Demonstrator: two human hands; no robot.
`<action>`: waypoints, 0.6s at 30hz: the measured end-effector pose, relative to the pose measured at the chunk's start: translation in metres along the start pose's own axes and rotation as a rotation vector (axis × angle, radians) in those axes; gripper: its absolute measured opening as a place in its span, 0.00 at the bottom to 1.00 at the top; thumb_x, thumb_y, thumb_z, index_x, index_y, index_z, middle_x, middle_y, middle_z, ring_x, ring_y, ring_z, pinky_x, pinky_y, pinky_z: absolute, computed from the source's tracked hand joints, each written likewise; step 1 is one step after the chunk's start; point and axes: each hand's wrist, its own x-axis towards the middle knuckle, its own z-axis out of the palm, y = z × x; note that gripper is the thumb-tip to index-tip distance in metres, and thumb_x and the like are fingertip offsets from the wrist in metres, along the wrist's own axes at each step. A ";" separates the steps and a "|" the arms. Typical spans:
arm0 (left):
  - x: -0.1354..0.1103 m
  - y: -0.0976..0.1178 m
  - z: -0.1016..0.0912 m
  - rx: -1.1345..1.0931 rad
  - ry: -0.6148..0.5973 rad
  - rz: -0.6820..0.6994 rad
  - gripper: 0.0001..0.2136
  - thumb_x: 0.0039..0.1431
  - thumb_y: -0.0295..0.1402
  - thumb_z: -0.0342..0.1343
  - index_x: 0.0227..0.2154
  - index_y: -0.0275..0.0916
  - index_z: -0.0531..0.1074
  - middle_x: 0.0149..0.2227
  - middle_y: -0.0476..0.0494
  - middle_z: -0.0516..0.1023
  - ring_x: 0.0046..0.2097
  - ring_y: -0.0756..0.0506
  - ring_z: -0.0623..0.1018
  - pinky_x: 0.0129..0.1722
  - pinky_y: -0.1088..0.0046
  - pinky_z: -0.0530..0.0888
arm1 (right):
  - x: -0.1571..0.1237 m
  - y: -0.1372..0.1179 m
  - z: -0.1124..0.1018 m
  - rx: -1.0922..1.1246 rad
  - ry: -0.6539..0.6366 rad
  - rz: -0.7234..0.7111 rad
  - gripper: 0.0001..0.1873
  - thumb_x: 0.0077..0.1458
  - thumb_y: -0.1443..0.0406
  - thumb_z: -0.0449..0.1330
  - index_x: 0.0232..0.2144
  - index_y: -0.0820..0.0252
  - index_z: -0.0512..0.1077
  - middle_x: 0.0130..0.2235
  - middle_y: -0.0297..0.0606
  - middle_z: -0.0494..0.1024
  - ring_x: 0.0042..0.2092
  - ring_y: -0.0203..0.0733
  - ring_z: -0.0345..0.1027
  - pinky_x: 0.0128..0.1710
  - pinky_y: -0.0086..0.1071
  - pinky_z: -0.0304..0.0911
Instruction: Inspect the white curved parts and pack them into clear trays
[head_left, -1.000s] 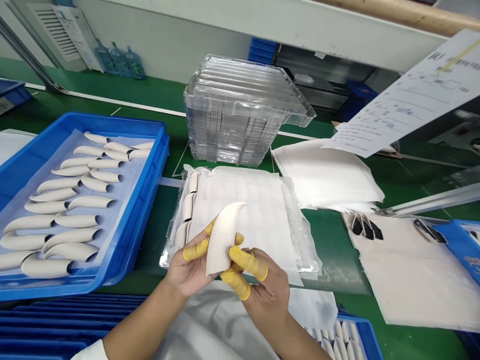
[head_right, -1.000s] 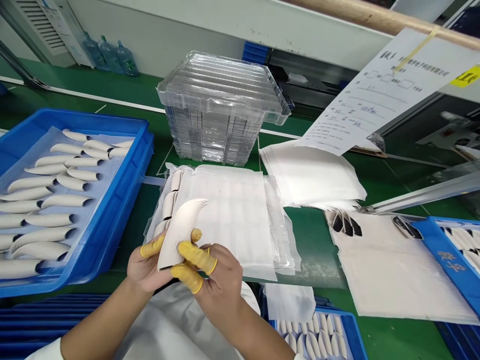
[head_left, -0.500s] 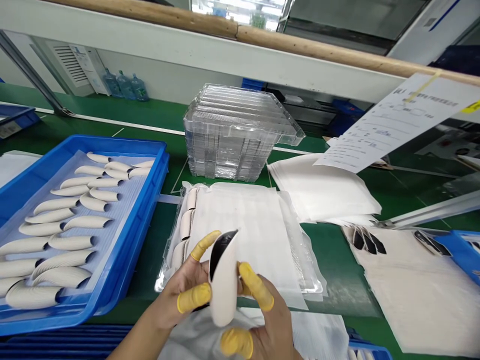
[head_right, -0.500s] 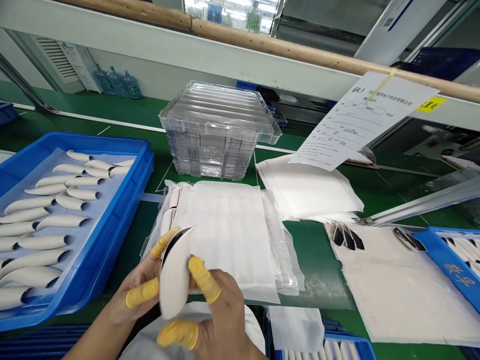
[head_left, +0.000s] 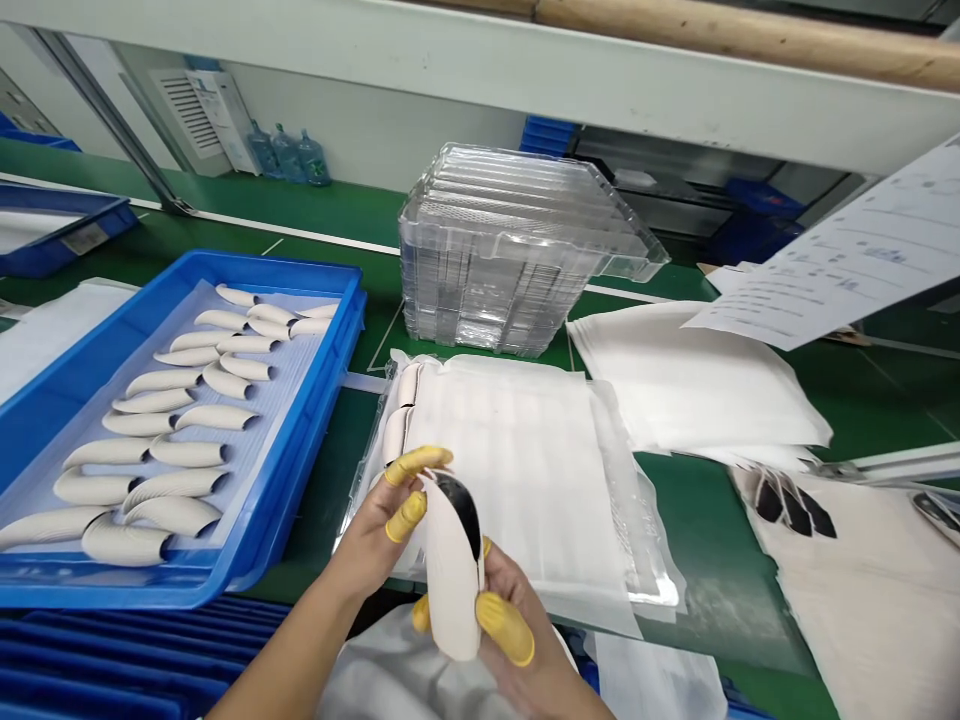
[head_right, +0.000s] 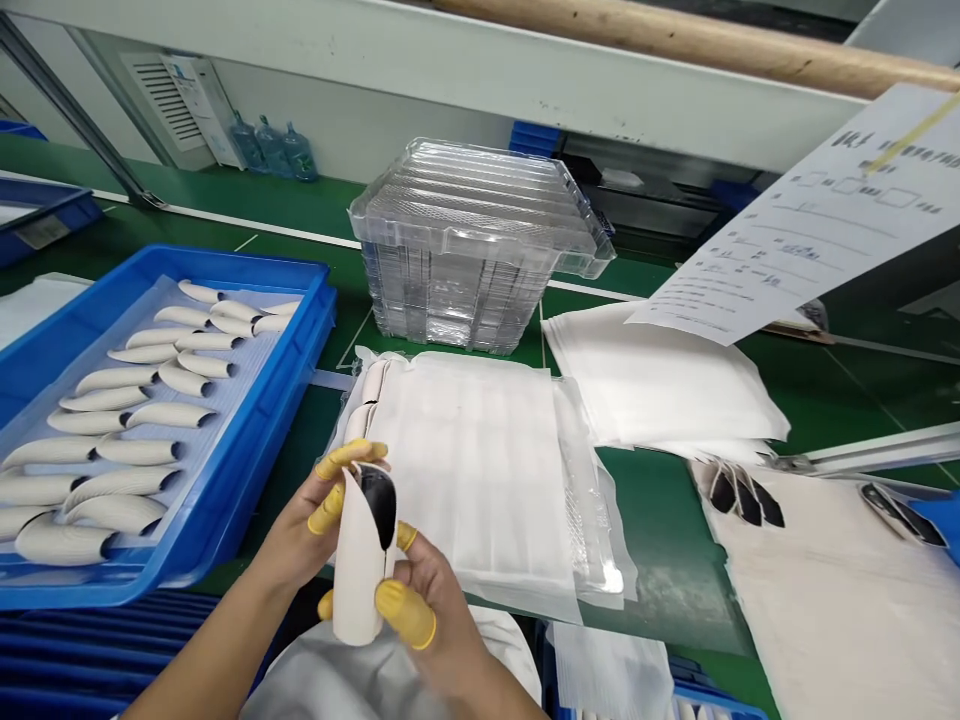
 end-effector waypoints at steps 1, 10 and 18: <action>0.005 -0.003 0.000 -0.073 0.001 -0.026 0.15 0.51 0.44 0.67 0.41 0.48 0.79 0.42 0.47 0.79 0.39 0.49 0.77 0.38 0.76 0.74 | 0.001 0.003 0.002 0.105 0.004 0.044 0.35 0.41 0.42 0.70 0.45 0.57 0.72 0.24 0.32 0.74 0.26 0.38 0.69 0.25 0.28 0.60; 0.026 -0.016 0.012 -0.254 0.135 -0.077 0.19 0.41 0.51 0.70 0.32 0.45 0.77 0.30 0.52 0.75 0.28 0.53 0.72 0.29 0.78 0.71 | 0.008 0.019 0.000 0.584 0.087 0.249 0.23 0.41 0.46 0.72 0.24 0.58 0.77 0.25 0.33 0.76 0.23 0.31 0.58 0.24 0.25 0.58; 0.059 0.002 -0.001 0.254 0.327 0.097 0.17 0.48 0.52 0.64 0.31 0.42 0.77 0.25 0.51 0.72 0.27 0.51 0.69 0.31 0.74 0.69 | 0.034 0.007 -0.026 0.070 0.158 0.084 0.29 0.60 0.42 0.53 0.43 0.59 0.78 0.40 0.45 0.82 0.33 0.39 0.73 0.35 0.34 0.71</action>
